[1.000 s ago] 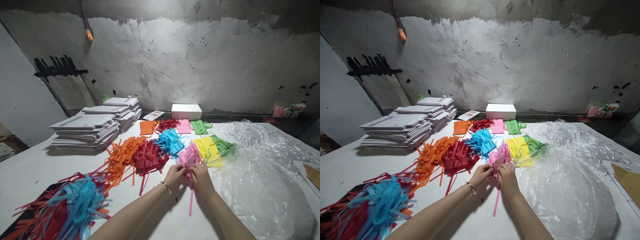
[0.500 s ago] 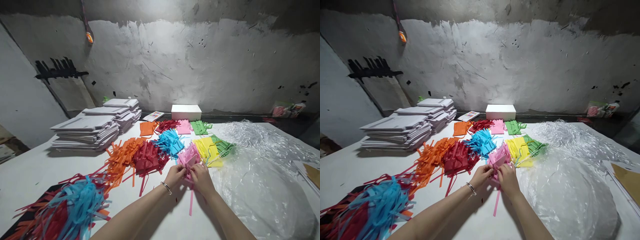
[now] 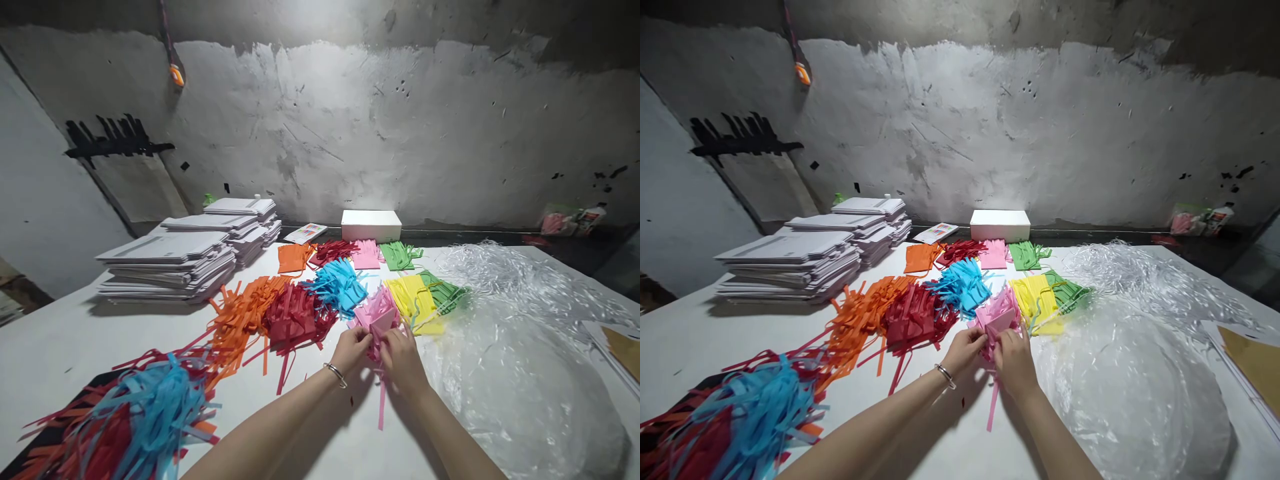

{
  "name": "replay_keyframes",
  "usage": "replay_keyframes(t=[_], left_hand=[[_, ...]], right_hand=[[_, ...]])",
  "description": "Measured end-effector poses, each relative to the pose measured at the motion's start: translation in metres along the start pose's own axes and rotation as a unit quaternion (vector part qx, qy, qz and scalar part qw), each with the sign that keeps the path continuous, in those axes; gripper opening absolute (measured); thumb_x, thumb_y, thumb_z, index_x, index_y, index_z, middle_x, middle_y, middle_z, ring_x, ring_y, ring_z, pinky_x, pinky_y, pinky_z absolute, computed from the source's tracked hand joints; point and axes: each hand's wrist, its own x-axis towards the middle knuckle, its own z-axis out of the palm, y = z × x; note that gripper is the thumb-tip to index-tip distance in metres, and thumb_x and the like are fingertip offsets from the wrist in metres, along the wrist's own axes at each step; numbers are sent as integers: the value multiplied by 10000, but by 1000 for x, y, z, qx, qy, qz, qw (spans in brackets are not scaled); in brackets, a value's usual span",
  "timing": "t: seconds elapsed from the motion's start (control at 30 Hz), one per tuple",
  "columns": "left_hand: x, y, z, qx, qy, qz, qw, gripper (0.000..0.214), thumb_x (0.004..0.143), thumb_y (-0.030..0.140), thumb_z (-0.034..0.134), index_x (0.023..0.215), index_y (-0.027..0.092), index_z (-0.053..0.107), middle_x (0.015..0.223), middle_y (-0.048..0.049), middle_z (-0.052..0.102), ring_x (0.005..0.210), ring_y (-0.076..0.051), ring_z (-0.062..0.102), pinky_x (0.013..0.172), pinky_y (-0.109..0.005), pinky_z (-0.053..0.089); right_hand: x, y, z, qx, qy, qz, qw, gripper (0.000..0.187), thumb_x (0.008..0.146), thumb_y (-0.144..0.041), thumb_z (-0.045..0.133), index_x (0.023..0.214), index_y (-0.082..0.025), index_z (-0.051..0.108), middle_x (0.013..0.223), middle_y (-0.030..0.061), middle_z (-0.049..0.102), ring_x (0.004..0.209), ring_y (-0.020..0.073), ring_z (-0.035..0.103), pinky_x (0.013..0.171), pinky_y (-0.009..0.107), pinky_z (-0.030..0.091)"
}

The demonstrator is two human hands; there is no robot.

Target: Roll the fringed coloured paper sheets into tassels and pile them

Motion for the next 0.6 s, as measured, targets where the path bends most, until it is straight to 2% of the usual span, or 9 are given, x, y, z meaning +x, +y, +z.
replay_keyframes(t=[0.07,0.27,0.47,0.6], left_hand=[[0,0,1,-6,-5,-4,1000,156,759,265,540,668,177,630,590,-2,638,562,-156,590,569,-254,452],[-2,5,1,-15,-12,-7,1000,153,753,265,547,651,176,618,563,4,623,544,-156,591,563,-257,447],[-1,5,-1,-15,-24,-7,1000,188,763,298,541,638,179,614,544,5,619,529,-160,595,556,-263,445],[0,5,0,-9,-28,-1,1000,202,773,319,550,647,178,620,549,4,622,539,-160,595,557,-260,443]], right_hand=[[0,2,-4,13,-2,-7,1000,203,926,-105,431,875,-219,591,829,10,641,834,196,615,1150,550,252],[-1,-1,-9,53,-1,-10,999,188,941,-148,482,871,-227,637,862,-1,659,850,183,616,1168,546,206],[-1,8,-10,89,8,31,996,195,905,-125,515,769,-213,622,778,-4,669,780,179,628,1083,496,352],[2,10,-15,84,-5,23,996,174,882,-138,552,739,-219,607,754,-10,668,765,183,631,1074,493,364]])
